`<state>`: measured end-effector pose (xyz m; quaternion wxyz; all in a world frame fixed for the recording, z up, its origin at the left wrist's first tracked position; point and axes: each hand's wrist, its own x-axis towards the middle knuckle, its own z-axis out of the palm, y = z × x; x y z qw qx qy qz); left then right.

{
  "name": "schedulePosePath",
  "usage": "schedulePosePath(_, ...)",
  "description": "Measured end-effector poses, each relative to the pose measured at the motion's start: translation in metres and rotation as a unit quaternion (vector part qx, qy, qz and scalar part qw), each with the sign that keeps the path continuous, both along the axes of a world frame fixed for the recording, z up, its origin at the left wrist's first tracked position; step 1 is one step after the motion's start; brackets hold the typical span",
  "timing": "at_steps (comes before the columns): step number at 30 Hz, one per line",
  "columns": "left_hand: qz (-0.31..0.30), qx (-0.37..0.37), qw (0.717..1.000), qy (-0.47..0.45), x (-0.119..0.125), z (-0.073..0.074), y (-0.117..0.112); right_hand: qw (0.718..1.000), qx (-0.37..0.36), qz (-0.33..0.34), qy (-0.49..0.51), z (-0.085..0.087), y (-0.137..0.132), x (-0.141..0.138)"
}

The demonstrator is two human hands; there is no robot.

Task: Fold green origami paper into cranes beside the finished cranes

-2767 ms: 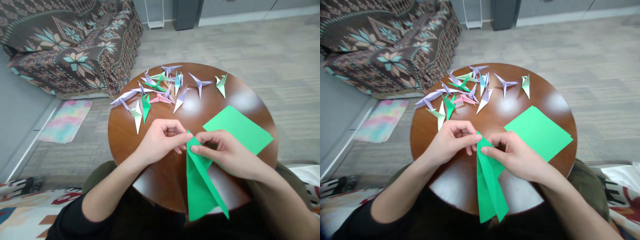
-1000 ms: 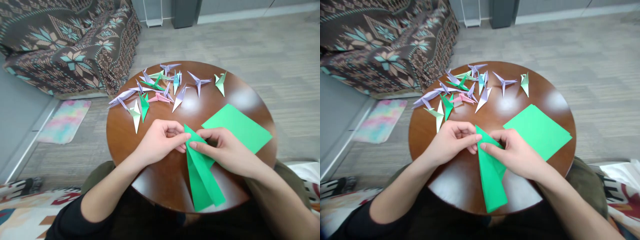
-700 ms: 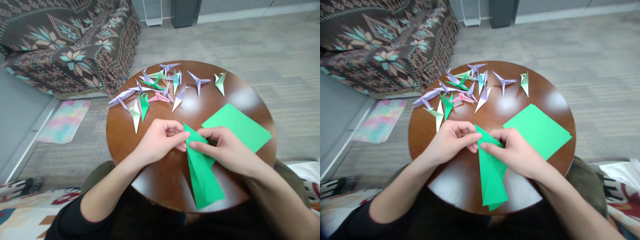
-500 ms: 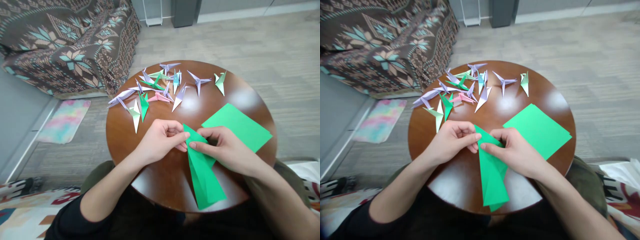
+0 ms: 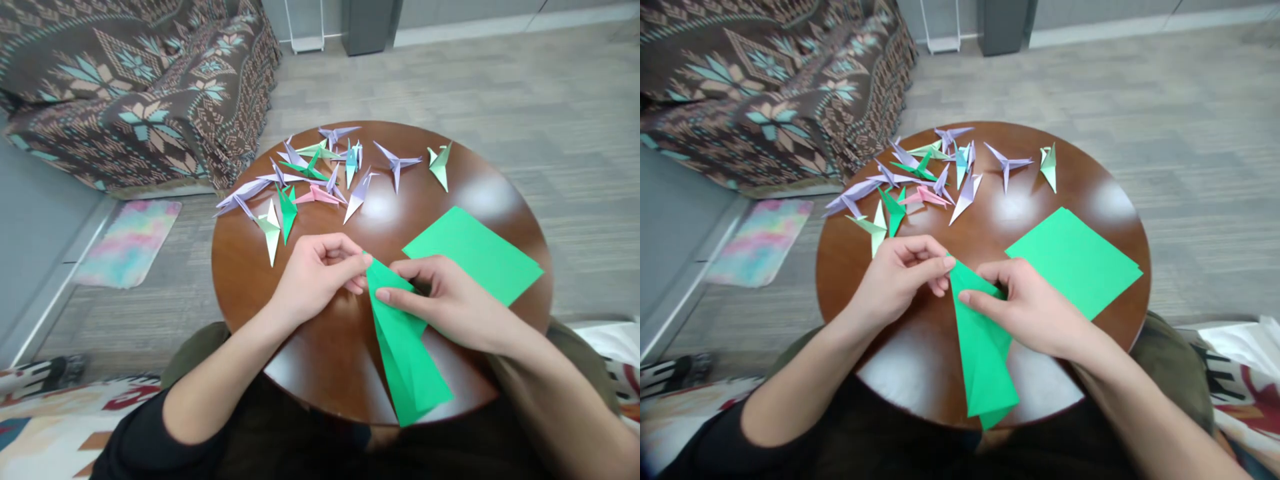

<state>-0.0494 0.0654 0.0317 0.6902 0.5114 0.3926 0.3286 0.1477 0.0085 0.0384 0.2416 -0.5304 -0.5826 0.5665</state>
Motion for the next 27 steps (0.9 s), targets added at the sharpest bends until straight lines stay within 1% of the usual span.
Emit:
schedulePosePath(3, 0.015, 0.016, 1.0, -0.016, -0.0007, -0.0032, 0.001, 1.0, -0.015, 0.003, 0.008, 0.0, -0.0003, -0.0003)
schedulePosePath(6, 0.013, 0.015, 0.999, -0.032, -0.0007, -0.0038, 0.0007, 1.0, -0.014, 0.007, 0.015, 0.0001, -0.0002, -0.0002)
schedulePosePath(12, -0.018, 0.005, 1.0, -0.022, -0.0006, 0.0001, -0.0004, 0.999, -0.017, 0.012, 0.028, 0.0006, -0.0001, 0.0001)
schedulePosePath(17, -0.005, 0.015, 1.0, -0.027, -0.0001, -0.0002, 0.0016, 0.999, -0.021, 0.017, 0.024, -0.0004, -0.0001, 0.0)
schedulePosePath(25, 0.017, 0.021, 0.999, -0.039, -0.0009, -0.0034, 0.0001, 0.999, -0.035, -0.004, 0.03, -0.0006, -0.0011, -0.001)
schedulePosePath(27, 0.014, 0.024, 0.999, -0.043, -0.0014, -0.0033, 0.0, 0.999, -0.038, -0.005, 0.032, -0.0006, -0.0013, -0.001)
